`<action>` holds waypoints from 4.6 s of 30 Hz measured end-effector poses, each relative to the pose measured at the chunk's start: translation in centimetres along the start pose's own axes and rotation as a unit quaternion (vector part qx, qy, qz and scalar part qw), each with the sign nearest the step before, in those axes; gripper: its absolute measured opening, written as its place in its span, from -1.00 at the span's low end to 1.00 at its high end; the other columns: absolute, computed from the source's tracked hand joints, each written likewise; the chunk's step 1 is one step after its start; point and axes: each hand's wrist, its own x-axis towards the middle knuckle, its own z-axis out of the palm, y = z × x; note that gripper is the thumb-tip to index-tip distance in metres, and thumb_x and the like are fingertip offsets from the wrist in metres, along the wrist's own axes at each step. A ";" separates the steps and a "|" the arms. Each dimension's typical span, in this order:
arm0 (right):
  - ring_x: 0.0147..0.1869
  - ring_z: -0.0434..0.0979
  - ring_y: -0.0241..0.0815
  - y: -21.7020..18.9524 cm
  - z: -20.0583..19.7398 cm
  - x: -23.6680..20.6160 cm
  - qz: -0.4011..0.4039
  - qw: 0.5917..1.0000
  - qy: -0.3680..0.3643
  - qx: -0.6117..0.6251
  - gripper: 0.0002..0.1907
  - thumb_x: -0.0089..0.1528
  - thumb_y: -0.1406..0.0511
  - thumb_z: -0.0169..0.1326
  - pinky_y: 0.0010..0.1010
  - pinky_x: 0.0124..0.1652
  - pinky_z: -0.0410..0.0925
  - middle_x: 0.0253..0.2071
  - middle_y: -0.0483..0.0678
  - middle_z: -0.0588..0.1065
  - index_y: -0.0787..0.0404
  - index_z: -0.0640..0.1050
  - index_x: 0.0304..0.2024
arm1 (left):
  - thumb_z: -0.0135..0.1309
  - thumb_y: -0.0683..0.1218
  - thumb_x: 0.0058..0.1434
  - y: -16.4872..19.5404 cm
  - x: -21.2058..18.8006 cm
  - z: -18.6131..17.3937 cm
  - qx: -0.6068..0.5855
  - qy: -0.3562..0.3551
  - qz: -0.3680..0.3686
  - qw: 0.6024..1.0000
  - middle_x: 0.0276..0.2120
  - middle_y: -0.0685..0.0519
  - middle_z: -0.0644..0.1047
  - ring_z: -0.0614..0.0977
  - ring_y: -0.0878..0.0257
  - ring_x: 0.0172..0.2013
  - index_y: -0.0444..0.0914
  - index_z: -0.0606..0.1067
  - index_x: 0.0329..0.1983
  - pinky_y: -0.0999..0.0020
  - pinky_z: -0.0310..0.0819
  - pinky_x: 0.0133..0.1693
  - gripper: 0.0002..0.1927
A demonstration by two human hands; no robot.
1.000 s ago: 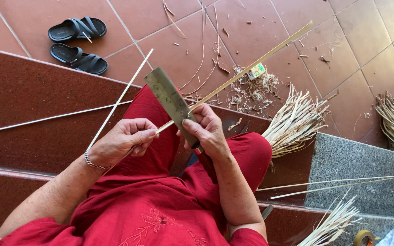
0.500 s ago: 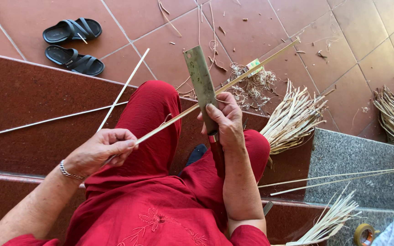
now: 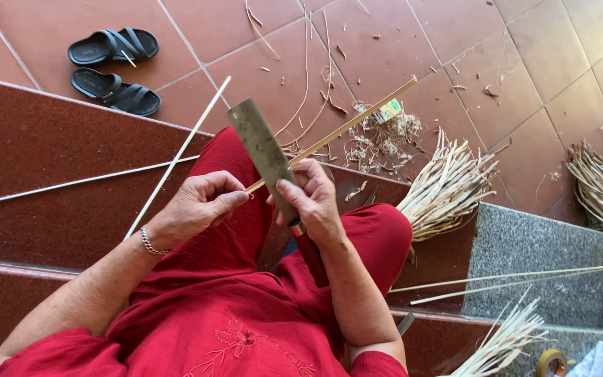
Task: The person sits on the floor and uses a large knife to shave thin strips from bamboo sticks. They hold each stick with one hand and draw the knife along its length to remove the outer layer, repeating the process on multiple sticks.
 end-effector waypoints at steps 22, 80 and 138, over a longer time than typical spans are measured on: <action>-0.40 0.59 -0.16 -0.2 -0.7 -0.3 -0.028 0.999 -0.032 0.021 -0.69 0.45 0.47 0.04 -0.47 -0.49 0.49 -0.19 0.24 0.56 0.38 0.28 0.19 | 0.15 -0.10 0.31 0.1 -1.8 -1.2 -0.102 -0.003 -0.045 0.994 -0.58 0.24 0.40 0.32 0.51 -0.60 -0.29 0.56 -0.24 0.55 0.15 -0.58 -0.86; -0.39 0.60 -0.23 -1.3 -1.7 0.5 0.012 0.999 0.023 0.040 -0.66 0.35 0.45 0.04 -0.50 -0.54 0.47 -0.21 0.07 0.54 0.32 0.31 0.15 | 0.17 -0.19 0.37 1.0 4.8 3.4 0.154 0.070 0.212 0.962 -0.32 0.11 0.53 0.51 0.36 -0.31 -0.29 0.62 -0.10 0.48 0.43 -0.26 -0.91; -0.31 0.61 -0.30 0.8 0.1 0.0 0.049 0.998 -0.029 -0.004 -0.71 0.37 0.42 0.02 -0.54 -0.52 0.46 -0.22 0.02 0.55 0.33 0.31 0.11 | 0.10 -0.09 0.33 0.2 2.1 1.1 -0.010 0.007 0.034 0.999 -0.42 0.25 0.52 0.42 0.53 -0.48 -0.25 0.58 -0.09 0.60 0.32 -0.45 -0.83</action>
